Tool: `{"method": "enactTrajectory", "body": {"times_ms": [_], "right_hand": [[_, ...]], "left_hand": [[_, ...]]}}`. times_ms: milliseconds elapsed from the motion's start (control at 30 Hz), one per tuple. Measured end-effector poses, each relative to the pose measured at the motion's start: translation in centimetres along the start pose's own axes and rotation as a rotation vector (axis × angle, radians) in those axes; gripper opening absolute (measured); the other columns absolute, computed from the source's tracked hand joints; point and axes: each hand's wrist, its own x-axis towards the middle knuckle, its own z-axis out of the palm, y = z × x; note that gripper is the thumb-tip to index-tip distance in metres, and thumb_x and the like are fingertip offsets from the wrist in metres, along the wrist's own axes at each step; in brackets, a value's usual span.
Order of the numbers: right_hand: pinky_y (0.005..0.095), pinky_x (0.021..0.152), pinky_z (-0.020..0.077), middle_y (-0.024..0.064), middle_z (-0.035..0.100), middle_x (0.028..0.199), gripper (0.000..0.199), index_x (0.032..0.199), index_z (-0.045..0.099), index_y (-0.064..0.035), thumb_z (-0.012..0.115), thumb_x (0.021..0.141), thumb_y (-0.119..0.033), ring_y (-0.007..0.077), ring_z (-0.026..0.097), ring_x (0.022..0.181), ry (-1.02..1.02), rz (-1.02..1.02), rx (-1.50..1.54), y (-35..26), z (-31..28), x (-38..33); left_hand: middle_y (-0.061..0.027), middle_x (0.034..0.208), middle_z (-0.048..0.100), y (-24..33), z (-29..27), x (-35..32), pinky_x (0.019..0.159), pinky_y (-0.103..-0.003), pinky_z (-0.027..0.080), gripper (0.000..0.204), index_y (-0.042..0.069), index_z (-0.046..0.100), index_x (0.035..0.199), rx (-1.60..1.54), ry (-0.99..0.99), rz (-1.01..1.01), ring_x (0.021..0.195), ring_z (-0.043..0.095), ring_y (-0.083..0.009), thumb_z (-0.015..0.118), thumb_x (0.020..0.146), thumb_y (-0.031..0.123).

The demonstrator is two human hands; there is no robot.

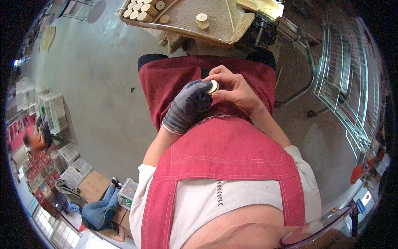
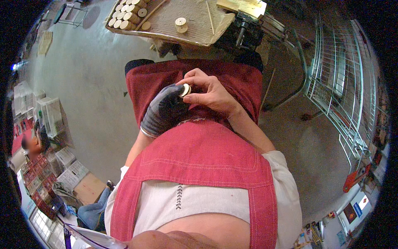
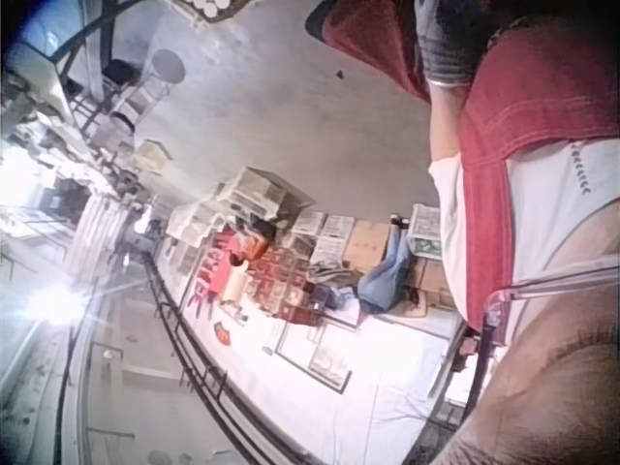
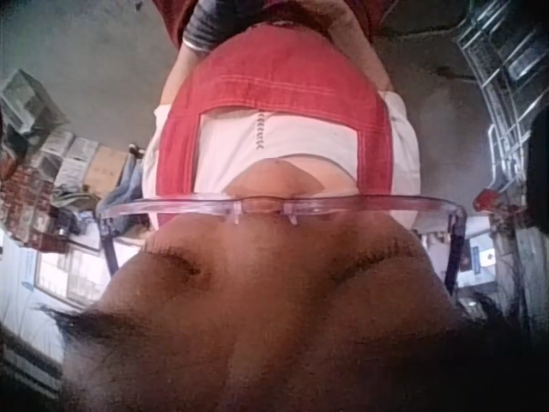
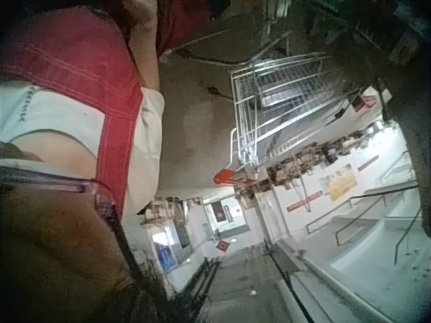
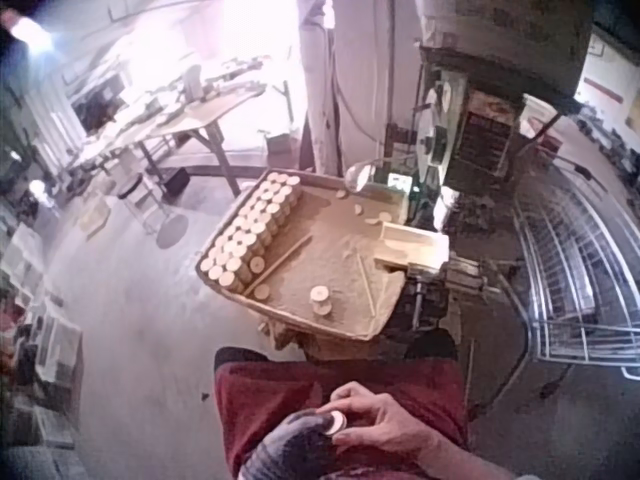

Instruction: The person picks up small wooden discs and sticks them onto thin wooden sticks. They then place the assembled items into a tray. The person repeats this process multiple times.

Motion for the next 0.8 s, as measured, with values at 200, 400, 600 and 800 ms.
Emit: {"method": "enactTrajectory", "body": {"times_ms": [200,400,600,800], "right_hand": [[0.0271,0.1,0.0405,-0.0004,0.052,0.116,0.041,0.118,0.074,-0.0046,0.083,0.079,-0.007,0.0129,0.052,0.112,0.003,0.021,0.049,-0.1,0.2,0.0],[0.0262,0.094,0.0475,0.0003,0.052,0.117,0.039,0.119,0.074,-0.0039,0.082,0.081,-0.006,0.0131,0.055,0.111,-0.013,0.001,0.039,0.2,0.1,0.1],[0.0262,0.089,0.0547,0.0014,0.052,0.118,0.036,0.118,0.073,-0.0033,0.081,0.083,-0.005,0.0138,0.057,0.11,-0.029,-0.02,0.017,0.6,0.0,0.1],[0.0288,0.082,0.0625,0.0031,0.052,0.119,0.04,0.126,0.069,-0.0042,0.078,0.087,-0.006,0.0164,0.06,0.108,-0.024,-0.048,0.014,1.4,-0.1,-0.1]], "left_hand": [[-0.0178,0.11,0.069,0.4,-0.2,0.1,0.089,-0.043,0.053,0.026,0.004,0.065,0.116,0.03,0.004,0.02,0.102,0.067,-0.0371,0.07,0.091,0.007],[-0.0168,0.109,0.07,0.3,0.2,-0.1,0.087,-0.041,0.053,0.024,0.003,0.065,0.115,-0.041,0.042,0.012,0.1,0.067,-0.035,0.069,0.091,0.005],[-0.0154,0.102,0.069,1.3,-0.1,0.4,0.081,-0.04,0.054,0.023,0.003,0.065,0.113,-0.068,0.015,0.013,0.092,0.068,-0.0331,0.069,0.09,0.002],[-0.013,0.096,0.067,1.0,-0.1,1.0,0.072,-0.036,0.052,0.02,0.002,0.065,0.107,0.062,0.039,0.146,0.084,0.065,-0.0261,0.07,0.087,0.001]]}}
